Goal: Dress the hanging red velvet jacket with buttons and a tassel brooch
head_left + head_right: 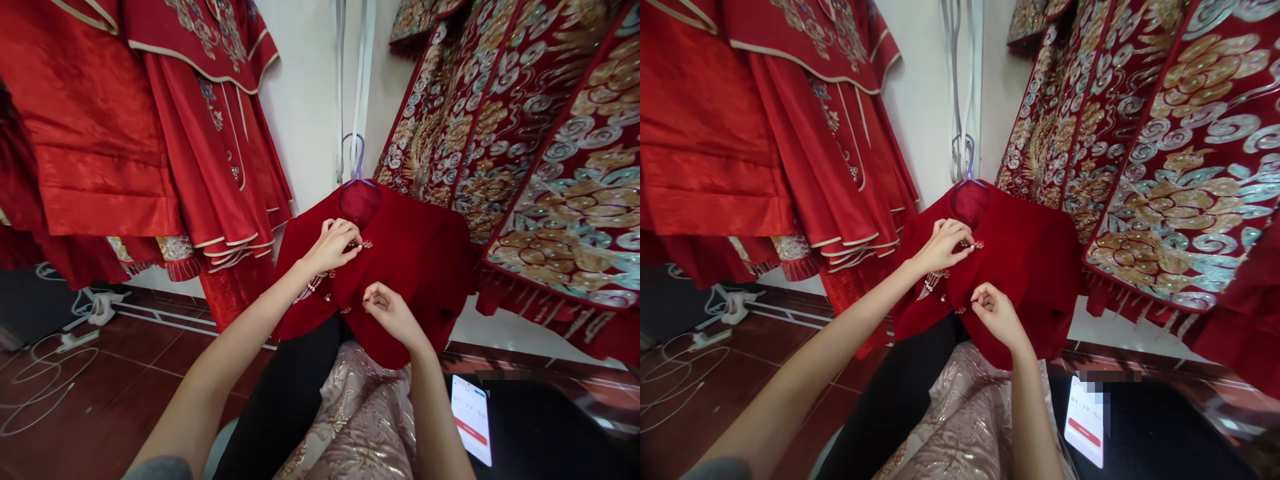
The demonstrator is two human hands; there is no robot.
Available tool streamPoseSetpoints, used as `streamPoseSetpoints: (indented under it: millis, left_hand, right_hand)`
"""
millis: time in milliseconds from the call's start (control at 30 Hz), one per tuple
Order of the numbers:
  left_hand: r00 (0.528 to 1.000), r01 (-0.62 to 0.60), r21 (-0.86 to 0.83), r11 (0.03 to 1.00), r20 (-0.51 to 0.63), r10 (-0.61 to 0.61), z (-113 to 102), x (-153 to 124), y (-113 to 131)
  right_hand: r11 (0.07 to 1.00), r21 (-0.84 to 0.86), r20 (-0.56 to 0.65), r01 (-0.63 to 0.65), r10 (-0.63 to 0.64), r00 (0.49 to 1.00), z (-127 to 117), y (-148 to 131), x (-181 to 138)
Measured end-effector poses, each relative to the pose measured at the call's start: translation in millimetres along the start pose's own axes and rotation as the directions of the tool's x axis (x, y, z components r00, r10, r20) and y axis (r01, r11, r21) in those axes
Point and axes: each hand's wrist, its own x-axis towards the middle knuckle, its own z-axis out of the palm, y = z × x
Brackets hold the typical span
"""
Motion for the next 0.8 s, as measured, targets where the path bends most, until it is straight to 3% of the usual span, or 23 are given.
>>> streamPoseSetpoints:
  millis: [367,500,600,700,733,800]
  left_hand:
    - [0.993,-0.117,0.286,0.951,0.032,0.113,0,6,-2]
    - [0.995,-0.089,0.413,0.906,0.0,0.098,7,5,-3]
    - [0.997,-0.05,0.407,0.912,-0.027,0.067,8,6,-3]
    - [1.0,-0.022,0.401,0.916,-0.006,0.026,5,9,-2]
    - [0.999,-0.018,0.412,0.911,0.033,0.005,3,10,-2]
    - [0.985,0.005,0.439,0.899,0.15,-0.079,0,13,-1]
  right_hand:
    - [1.0,0.02,-0.034,-0.003,0.003,0.999,2,-5,-1]
    - [0.999,0.04,-0.152,0.025,-0.018,0.988,10,-8,2]
    - [0.994,0.02,-0.339,0.106,-0.093,0.936,12,-17,15]
    - [0.957,-0.06,-0.502,0.284,-0.275,0.82,12,-38,44]
    - [0.936,-0.092,-0.503,0.34,-0.338,0.795,14,-46,56]
    - [0.915,-0.141,-0.403,0.378,-0.402,0.822,21,-61,82]
